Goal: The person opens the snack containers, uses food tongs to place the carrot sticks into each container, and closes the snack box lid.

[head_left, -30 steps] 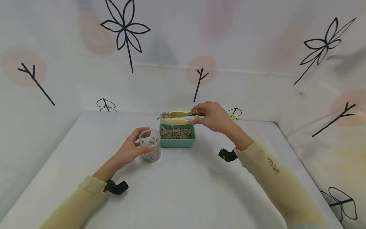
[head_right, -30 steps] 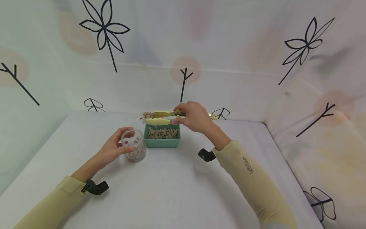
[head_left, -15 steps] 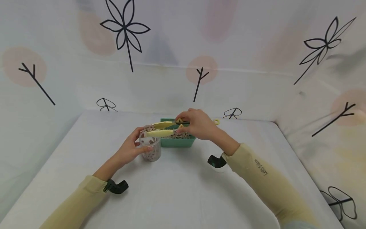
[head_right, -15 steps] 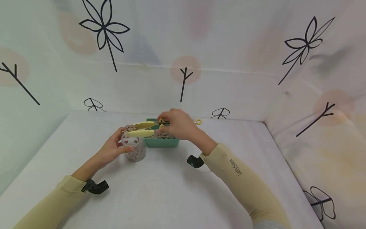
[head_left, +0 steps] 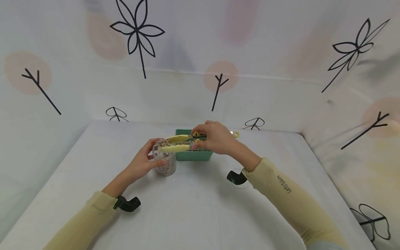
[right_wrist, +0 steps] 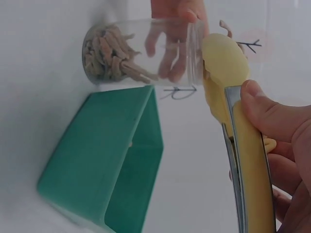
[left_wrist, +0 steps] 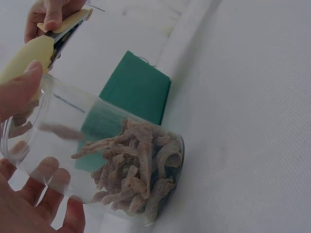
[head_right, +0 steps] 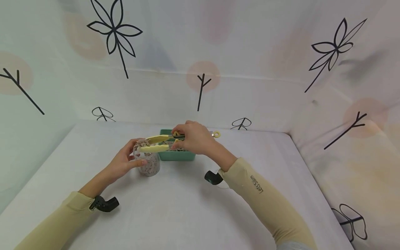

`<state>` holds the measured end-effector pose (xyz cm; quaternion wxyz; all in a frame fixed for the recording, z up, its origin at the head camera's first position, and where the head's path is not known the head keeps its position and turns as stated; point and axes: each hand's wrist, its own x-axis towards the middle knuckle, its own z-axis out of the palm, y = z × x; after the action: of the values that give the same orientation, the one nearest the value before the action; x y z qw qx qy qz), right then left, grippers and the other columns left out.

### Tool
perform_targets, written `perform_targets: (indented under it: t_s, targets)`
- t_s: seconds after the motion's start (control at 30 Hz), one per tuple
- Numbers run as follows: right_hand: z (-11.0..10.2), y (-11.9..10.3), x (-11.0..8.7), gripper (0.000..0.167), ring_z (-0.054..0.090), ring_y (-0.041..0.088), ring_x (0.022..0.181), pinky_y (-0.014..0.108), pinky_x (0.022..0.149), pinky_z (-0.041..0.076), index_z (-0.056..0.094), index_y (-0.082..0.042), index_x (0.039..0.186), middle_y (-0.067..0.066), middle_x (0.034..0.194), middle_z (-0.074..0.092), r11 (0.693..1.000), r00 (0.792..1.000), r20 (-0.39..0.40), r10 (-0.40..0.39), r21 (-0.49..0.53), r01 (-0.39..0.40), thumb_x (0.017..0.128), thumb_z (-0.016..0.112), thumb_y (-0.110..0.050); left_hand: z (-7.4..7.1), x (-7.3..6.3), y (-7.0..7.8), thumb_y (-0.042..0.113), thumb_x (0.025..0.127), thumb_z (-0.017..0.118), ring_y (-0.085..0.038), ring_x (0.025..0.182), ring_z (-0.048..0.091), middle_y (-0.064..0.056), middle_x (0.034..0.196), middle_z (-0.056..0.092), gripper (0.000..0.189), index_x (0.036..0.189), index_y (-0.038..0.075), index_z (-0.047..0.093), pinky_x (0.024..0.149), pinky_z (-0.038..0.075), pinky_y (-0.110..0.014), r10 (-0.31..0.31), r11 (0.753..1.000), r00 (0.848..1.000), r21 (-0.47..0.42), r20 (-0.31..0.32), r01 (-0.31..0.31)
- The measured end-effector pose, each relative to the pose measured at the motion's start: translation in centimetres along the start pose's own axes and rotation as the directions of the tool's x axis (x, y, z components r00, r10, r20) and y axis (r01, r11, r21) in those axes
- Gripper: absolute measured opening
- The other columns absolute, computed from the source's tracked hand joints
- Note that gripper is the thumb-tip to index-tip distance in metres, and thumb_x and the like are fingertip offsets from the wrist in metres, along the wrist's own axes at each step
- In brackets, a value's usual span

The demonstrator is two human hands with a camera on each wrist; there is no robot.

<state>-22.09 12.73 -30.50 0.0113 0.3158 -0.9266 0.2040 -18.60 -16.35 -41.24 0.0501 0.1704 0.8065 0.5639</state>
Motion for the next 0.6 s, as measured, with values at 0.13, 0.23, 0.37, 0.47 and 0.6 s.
perform_targets:
  t_s: [0.13,0.23,0.37,0.47,0.6]
  targets:
    - [0.0,0.1,-0.1,0.050,0.054,0.014,0.085,0.031,0.068,0.048,0.072,-0.018,0.118,-0.003,0.097,0.064,1.000,1.000,-0.011,-0.006,-0.008,0.006,0.078,0.084,-0.044,0.0,0.0,-0.1,0.020,0.088,0.079,-0.031,0.137,0.038,-0.009,0.146,0.044,0.076,0.150,0.015,0.035,0.108,0.033,-0.061,0.002,1.000,1.000,0.003,-0.003,-0.002]
    - [0.0,0.2,-0.1,0.049,0.054,0.014,0.085,0.031,0.068,0.048,0.072,-0.018,0.118,-0.002,0.098,0.064,1.000,1.000,-0.024,-0.009,-0.017,0.008,0.077,0.085,-0.043,0.0,0.0,-0.1,0.020,0.088,0.078,-0.031,0.139,0.036,-0.009,0.147,0.045,0.076,0.150,0.015,0.035,0.108,0.033,-0.062,0.008,1.000,1.000,0.013,-0.004,-0.008]
    - [-0.1,0.4,0.0,0.050,0.055,0.015,0.086,0.032,0.069,0.048,0.072,-0.018,0.118,-0.002,0.099,0.064,1.000,1.000,-0.021,-0.003,-0.010,0.003,0.077,0.086,-0.042,0.1,0.0,0.0,0.021,0.088,0.079,-0.032,0.140,0.035,-0.011,0.148,0.044,0.076,0.150,0.014,0.035,0.108,0.033,-0.062,0.003,1.000,1.000,0.020,-0.010,-0.003]
    - [-0.3,0.7,0.0,0.051,0.055,0.015,0.087,0.033,0.072,0.048,0.071,-0.018,0.120,-0.002,0.099,0.064,1.000,1.000,-0.016,0.015,-0.001,-0.015,0.078,0.085,-0.043,0.1,0.0,0.0,0.020,0.088,0.078,-0.033,0.140,0.035,-0.012,0.149,0.044,0.076,0.150,0.013,0.034,0.108,0.033,-0.062,-0.006,1.000,1.000,0.022,-0.012,0.006]
    - [-0.7,1.6,-0.3,0.052,0.056,0.017,0.090,0.037,0.076,0.049,0.070,-0.016,0.123,0.000,0.102,0.065,0.999,0.999,-0.020,0.046,0.000,-0.046,0.080,0.083,-0.042,0.1,-0.1,0.1,0.020,0.089,0.078,-0.031,0.141,0.036,-0.013,0.150,0.044,0.075,0.150,0.015,0.034,0.109,0.032,-0.062,-0.006,1.000,1.000,0.010,-0.009,0.006]
